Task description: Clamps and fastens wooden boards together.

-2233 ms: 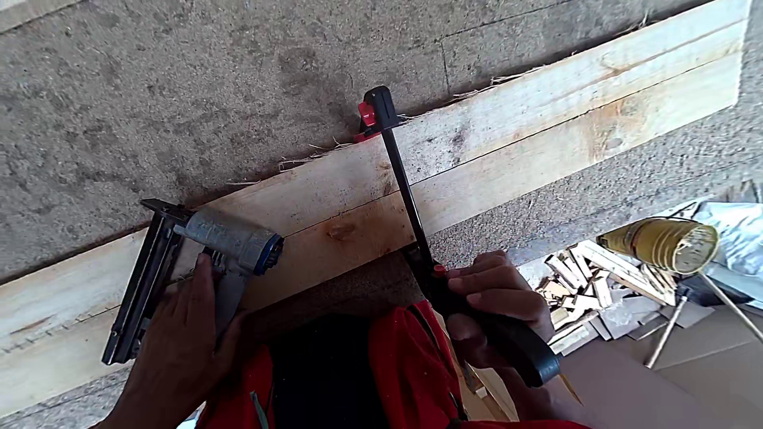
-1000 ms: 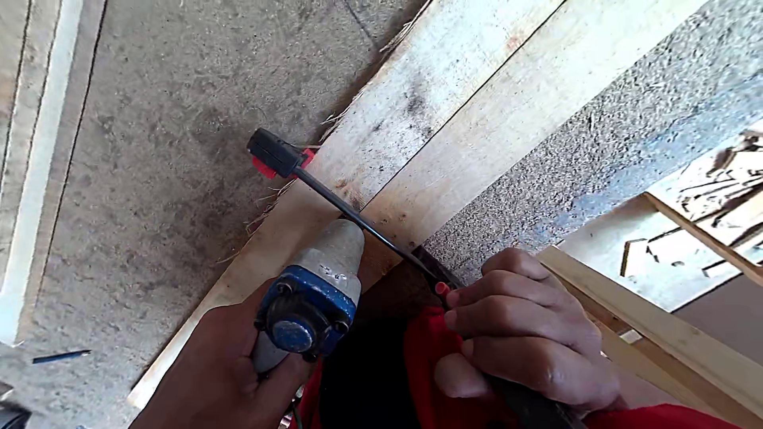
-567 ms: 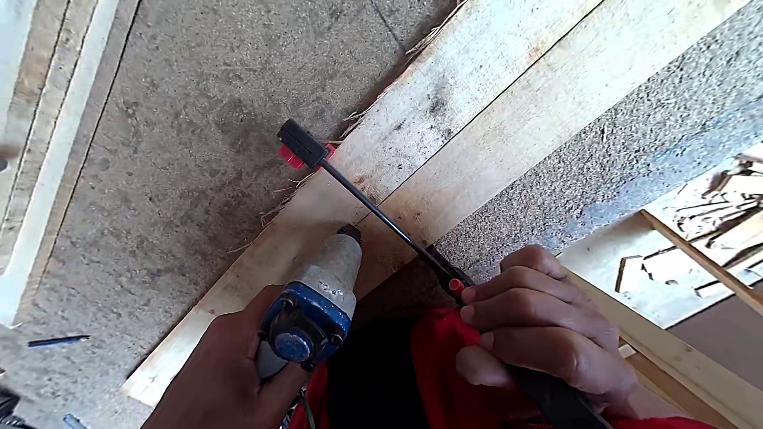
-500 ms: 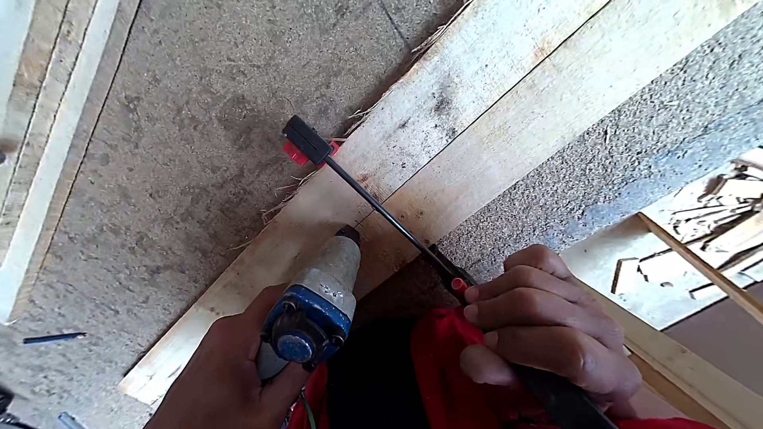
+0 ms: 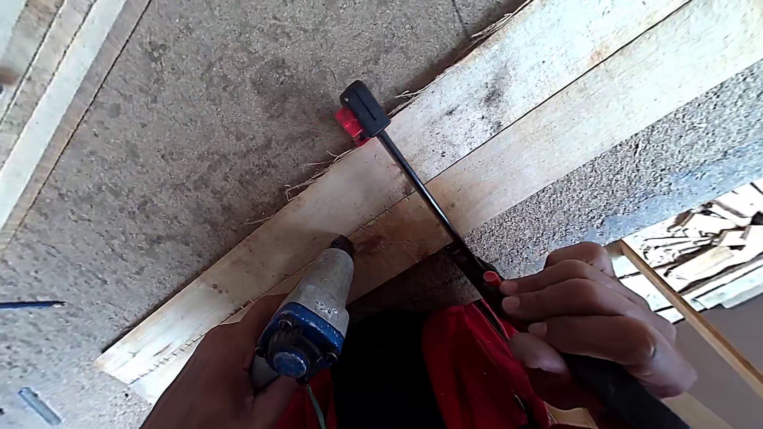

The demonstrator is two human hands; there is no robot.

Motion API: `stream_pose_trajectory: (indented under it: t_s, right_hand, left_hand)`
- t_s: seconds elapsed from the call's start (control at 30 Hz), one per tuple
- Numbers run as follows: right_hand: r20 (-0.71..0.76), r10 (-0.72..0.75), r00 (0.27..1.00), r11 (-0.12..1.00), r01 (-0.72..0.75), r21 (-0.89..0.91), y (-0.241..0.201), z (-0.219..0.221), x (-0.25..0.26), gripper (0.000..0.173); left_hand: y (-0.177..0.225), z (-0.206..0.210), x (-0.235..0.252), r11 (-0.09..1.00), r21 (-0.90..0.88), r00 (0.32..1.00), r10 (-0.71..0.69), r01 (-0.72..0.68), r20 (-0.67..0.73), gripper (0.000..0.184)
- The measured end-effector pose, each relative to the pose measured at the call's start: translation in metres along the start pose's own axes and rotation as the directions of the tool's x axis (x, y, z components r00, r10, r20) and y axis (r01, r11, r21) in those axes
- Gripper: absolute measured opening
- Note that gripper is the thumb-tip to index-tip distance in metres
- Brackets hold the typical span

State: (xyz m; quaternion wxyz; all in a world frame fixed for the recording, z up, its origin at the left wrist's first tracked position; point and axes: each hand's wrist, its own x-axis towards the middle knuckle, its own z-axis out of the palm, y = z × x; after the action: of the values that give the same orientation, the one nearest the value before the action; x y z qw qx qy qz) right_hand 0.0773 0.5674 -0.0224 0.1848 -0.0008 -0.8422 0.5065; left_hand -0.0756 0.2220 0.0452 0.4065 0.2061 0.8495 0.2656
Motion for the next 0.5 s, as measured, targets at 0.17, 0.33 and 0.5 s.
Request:
stream_pose_trajectory:
  t_s: [0.17,0.33,0.5]
  right_hand:
    - [0.001,0.023,1.000,1.000,-0.023,0.001,-0.005,-0.001,0.003,0.020]
    - [-0.031,0.024,0.999,0.999,-0.025,-0.026,-0.009,0.003,0.009,0.018]
    - [-0.014,0.073,0.997,0.997,-0.073,-0.016,-0.015,0.005,0.015,0.019]
  left_hand:
    - [-0.011,-0.001,-0.017,0.999,-0.025,0.999,-0.030,0.029,-0.028,0.039]
    - [-0.027,0.001,-0.033,0.998,-0.052,0.999,-0.045,0.044,-0.027,0.039]
    - [-0.037,0.004,-0.049,0.997,-0.045,0.995,-0.063,0.059,-0.076,0.042]
